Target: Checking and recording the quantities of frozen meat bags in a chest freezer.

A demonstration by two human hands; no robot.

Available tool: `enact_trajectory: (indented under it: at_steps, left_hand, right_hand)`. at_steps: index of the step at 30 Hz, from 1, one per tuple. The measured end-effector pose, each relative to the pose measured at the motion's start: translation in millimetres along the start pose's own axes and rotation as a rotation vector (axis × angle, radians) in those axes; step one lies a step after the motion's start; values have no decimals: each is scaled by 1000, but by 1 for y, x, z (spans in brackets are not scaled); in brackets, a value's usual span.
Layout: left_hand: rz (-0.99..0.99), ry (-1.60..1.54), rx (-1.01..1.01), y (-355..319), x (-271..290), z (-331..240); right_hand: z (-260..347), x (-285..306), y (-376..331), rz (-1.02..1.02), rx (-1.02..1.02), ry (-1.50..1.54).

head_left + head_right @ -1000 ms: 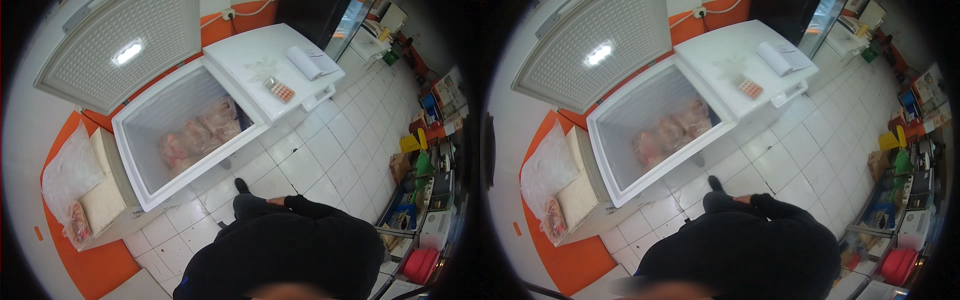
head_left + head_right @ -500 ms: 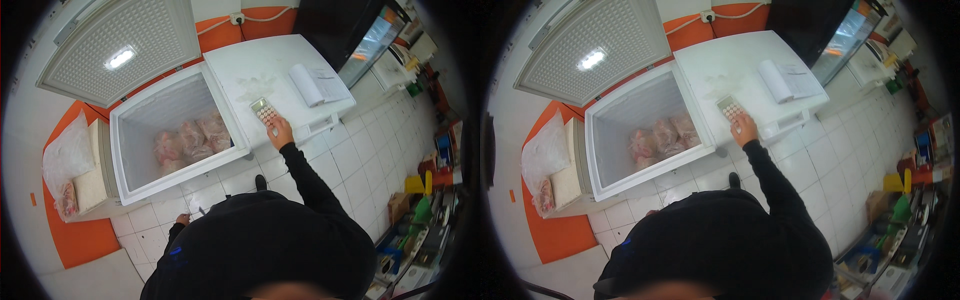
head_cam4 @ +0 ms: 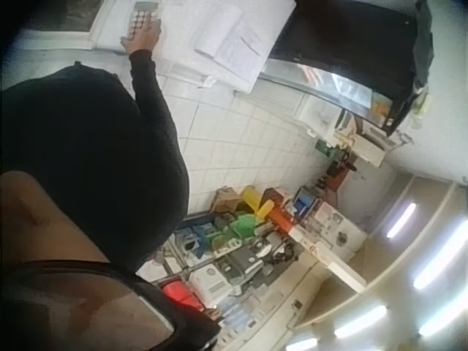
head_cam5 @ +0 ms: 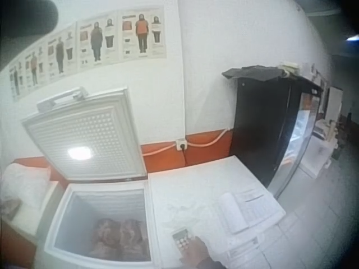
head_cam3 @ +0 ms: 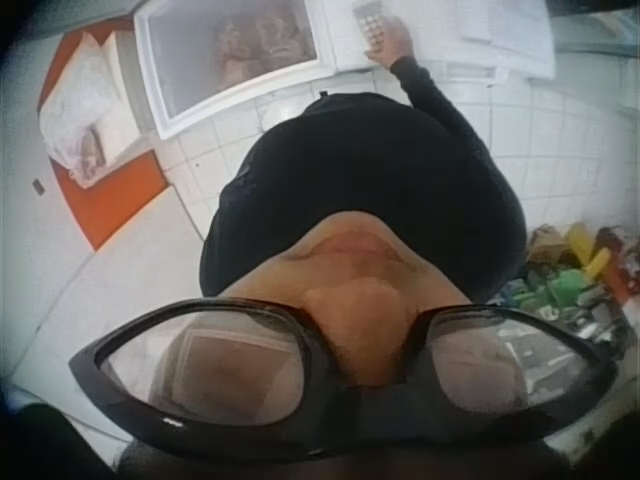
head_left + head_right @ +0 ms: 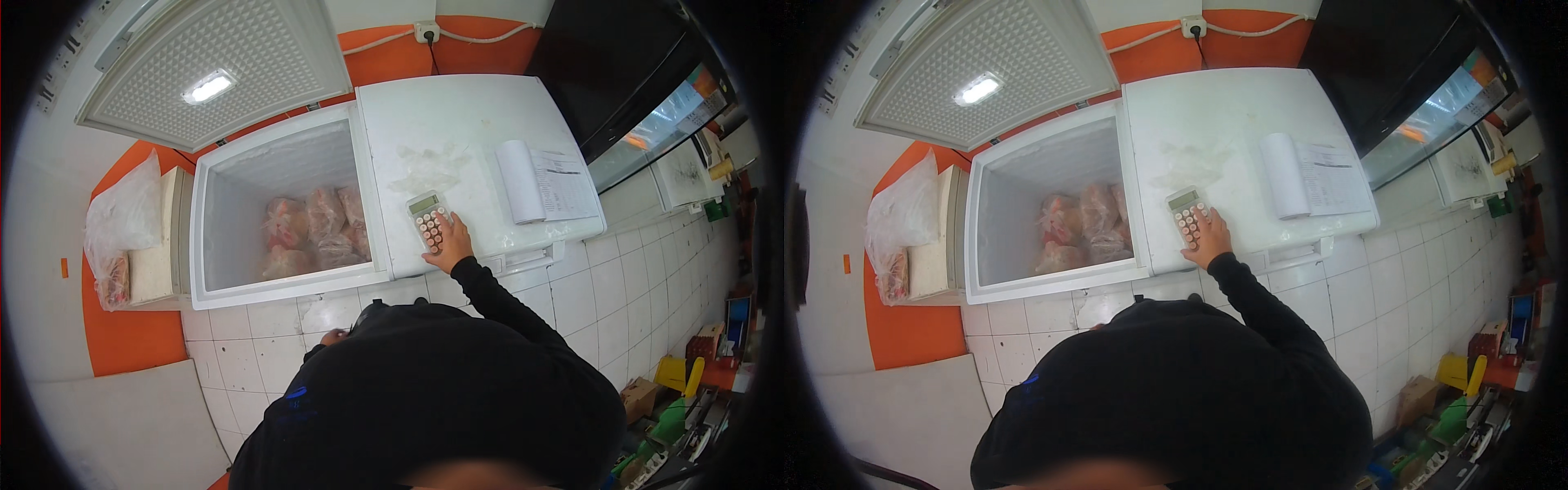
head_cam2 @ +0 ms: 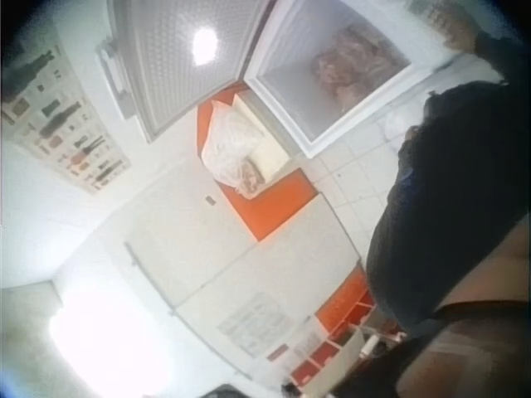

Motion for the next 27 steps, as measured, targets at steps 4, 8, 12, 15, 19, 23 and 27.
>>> enact_trajectory:
  at_steps: [4, 8, 12, 15, 19, 23, 27]
  left_hand:
    - [63, 265, -62, 13, 21, 73]
    - [129, 548, -122, 66, 55, 69]
    - [153, 716, -253, 76, 60, 57]
    - [184, 454, -207, 88, 61, 23]
    - [151, 511, -567, 96, 54, -25]
    - [289, 94, 23, 87, 70, -32]
    - [284, 137, -56, 113, 66, 24]
  right_hand:
    - [-29, -11, -3, -137, -52, 18]
    - [-24, 7, 17, -108, -174, -40]
    - [-20, 8, 19, -202, -75, -169]
    - [-20, -5, 17, -229, -45, -130]
    - [-1, -11, 26, -25, -143, -281]
    - [-2, 2, 24, -144, -215, -232]
    - [-22, 5, -1, -313, -235, -137]
Point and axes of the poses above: each hand's wrist, its own y-axis towards the middle knuckle, its own x-axis out of the back of the hand, z = x × y, the point moved 2 cm from there along y, towards the middle knuckle, and after that the axes turned 14 degrees about x, right-handed, at the moved point
